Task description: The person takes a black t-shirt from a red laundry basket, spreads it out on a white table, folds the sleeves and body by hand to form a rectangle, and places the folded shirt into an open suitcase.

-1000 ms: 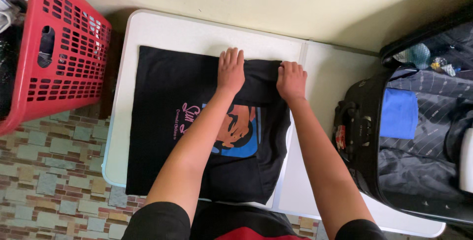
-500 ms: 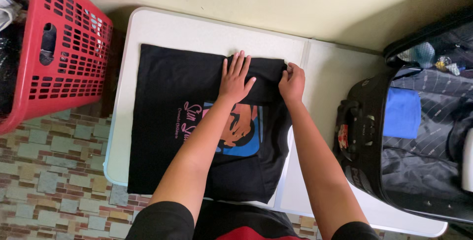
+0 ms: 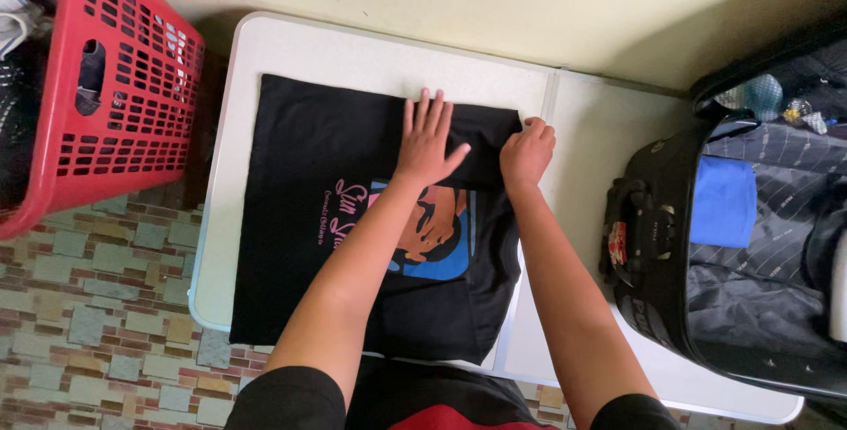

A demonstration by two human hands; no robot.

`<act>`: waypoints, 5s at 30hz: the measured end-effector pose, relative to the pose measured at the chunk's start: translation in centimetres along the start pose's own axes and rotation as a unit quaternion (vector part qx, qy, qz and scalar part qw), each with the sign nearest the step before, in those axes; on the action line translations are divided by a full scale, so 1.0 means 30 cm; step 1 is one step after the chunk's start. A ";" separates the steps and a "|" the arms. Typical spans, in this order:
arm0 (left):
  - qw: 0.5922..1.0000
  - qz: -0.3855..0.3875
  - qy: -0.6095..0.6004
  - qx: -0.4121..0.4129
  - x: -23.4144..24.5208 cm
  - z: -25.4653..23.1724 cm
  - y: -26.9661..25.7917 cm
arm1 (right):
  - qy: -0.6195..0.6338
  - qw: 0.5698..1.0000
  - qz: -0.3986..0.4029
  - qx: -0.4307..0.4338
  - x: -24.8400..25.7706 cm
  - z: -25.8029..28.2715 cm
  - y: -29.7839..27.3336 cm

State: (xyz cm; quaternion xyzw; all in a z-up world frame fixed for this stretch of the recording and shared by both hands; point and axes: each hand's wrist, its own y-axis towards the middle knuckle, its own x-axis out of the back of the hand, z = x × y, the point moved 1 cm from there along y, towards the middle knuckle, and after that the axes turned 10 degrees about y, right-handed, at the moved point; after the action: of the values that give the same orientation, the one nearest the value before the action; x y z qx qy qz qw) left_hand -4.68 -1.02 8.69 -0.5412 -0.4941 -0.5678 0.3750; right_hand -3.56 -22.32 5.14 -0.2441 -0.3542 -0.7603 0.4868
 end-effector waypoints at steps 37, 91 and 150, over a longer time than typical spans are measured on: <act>0.957 -0.130 -0.077 -0.245 -0.027 0.010 -0.284 | 0.104 0.983 0.150 0.017 0.049 -0.090 -0.064; 0.995 -0.072 -0.042 -0.049 -0.017 0.002 -0.165 | -0.108 0.973 0.189 0.074 0.037 0.086 -0.082; 0.847 0.040 -0.482 0.220 -0.193 -0.036 -1.290 | 0.091 0.910 0.403 -0.028 0.635 -0.059 -1.169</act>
State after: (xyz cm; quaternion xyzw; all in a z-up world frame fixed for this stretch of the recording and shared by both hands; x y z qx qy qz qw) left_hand -41.36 6.24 -2.93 -0.6694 -0.7025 -0.0972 0.2211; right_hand -43.39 -24.85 7.11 -0.3096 -0.1585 -0.5280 0.7748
